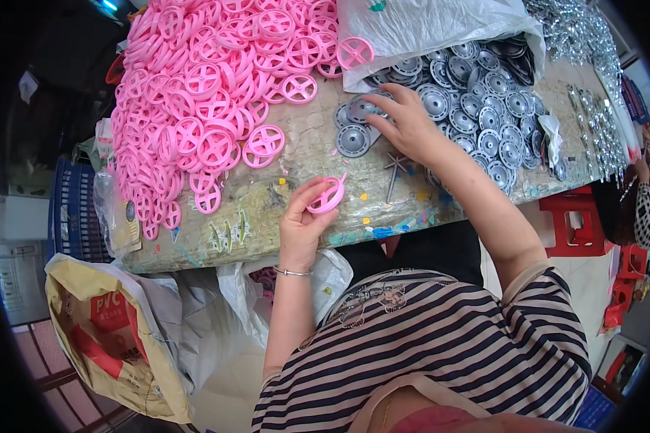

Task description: Assembling small metal gears into pink plastic wheels at a workbench.

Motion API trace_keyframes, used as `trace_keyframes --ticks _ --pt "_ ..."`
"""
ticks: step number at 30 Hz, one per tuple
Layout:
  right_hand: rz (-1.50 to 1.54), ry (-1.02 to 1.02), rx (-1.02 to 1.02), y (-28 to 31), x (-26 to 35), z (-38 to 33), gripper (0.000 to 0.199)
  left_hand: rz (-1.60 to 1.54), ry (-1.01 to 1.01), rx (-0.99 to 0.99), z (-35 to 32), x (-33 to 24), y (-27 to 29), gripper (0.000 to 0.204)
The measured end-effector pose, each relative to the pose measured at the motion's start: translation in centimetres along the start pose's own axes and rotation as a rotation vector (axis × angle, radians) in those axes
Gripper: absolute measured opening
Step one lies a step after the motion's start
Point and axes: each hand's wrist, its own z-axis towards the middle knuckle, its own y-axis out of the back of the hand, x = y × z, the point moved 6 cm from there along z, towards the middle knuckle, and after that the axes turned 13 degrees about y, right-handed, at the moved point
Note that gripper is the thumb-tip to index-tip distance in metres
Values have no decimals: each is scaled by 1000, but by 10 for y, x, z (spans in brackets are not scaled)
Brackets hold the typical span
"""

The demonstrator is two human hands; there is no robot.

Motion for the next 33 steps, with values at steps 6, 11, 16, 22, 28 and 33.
trace_keyframes --ticks 6,11,16,22,28,33 --pt "-66 -157 42 92 47 -86 59 1 -34 -28 -4 8 14 43" --pt "-440 -337 131 88 26 -163 91 99 -74 -7 0 3 4 40" --pt "-473 -298 175 61 4 -124 83 116 -90 -17 -4 5 7 40" --pt "-505 -206 137 33 -26 -68 76 158 -103 -43 -5 3 0 41" --pt "-490 -230 143 24 -37 -52 77 133 -131 -41 -6 2 -2 48" --pt "-352 -205 96 34 -21 -71 77 -61 -7 -29 -8 -1 -8 76"
